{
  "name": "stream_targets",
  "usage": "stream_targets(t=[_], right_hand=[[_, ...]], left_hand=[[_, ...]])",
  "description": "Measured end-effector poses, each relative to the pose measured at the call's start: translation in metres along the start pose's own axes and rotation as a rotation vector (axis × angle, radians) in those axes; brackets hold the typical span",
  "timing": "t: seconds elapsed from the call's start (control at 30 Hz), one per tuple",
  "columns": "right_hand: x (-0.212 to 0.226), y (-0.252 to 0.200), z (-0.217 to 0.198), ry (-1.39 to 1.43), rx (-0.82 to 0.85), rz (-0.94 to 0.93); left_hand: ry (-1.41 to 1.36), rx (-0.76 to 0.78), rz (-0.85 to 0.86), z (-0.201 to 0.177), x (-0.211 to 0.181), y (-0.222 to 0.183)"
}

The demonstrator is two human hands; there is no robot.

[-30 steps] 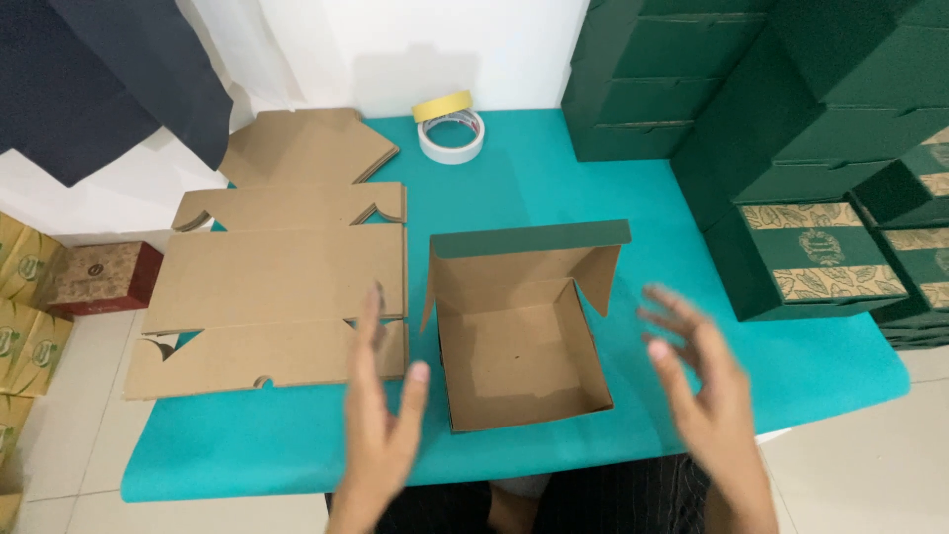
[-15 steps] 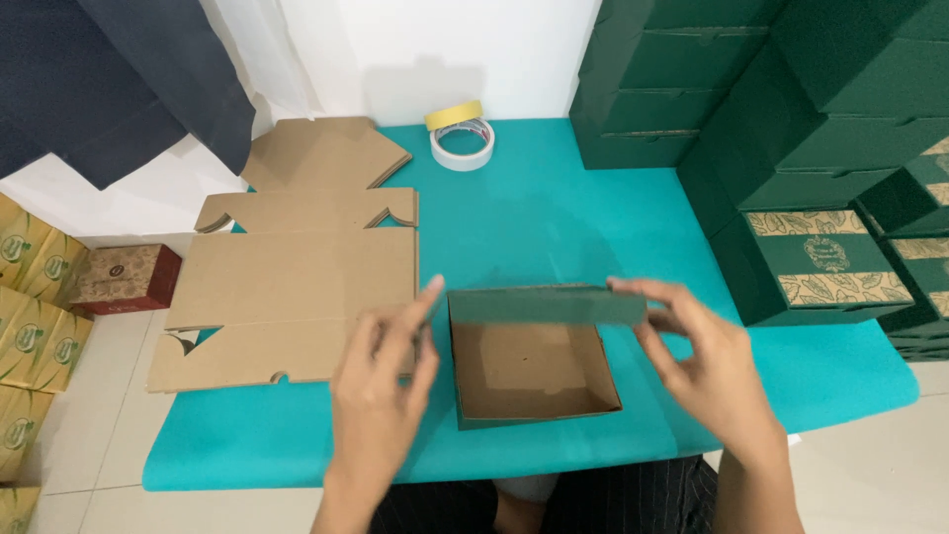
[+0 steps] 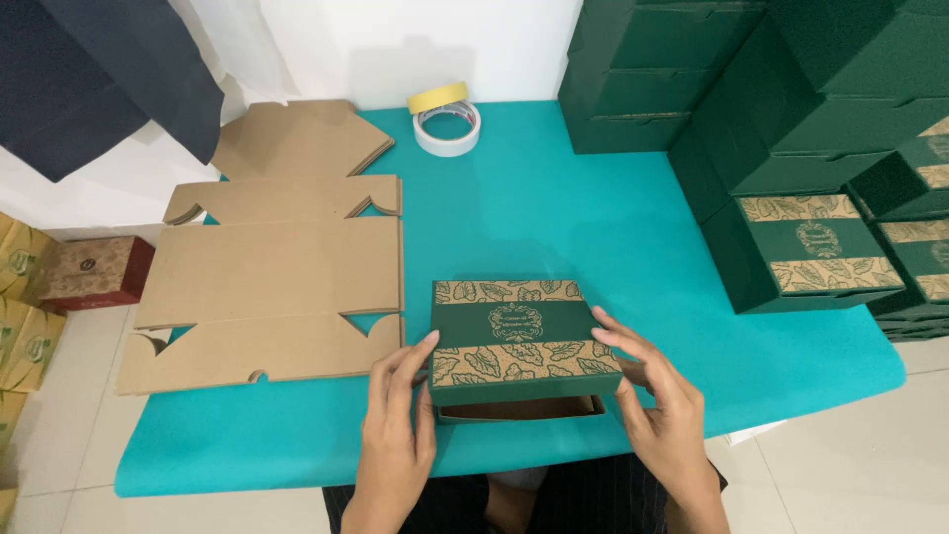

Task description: The person folds flat cardboard pieces into small rectangular boxes on a teal table. They fold the side flaps, tuck the tabs, and close the lids, then stack the finished boxes with others nearby.

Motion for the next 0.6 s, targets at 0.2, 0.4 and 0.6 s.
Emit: stream_targets(t=[0.2, 0.4, 0.6], right_hand=[[-0.006, -0.012, 0.006, -0.072, -0.04, 0.017], [-0.007, -0.018, 0.004, -0.119, 0.07, -0.017], [-0.017, -0.021, 0.007, -0.049, 0.093, -0.055]], left_hand=[[-0.062, 0.035, 0.046, -0.003, -0.006, 0.0], [-0.136, 0.116, 0.002, -0.007, -0.01, -0.004], [-0.167, 0.073, 0.045, -0.009, -0.012, -0.007]])
Point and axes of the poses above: each hand's wrist, its own y-axis towards the middle knuckle, its own z-axis out of the palm, x = y × z, the point moved 5 cm from there along y, towards the middle knuckle, and after that the axes turned 5 degrees about -y, right-handed, at the moved point
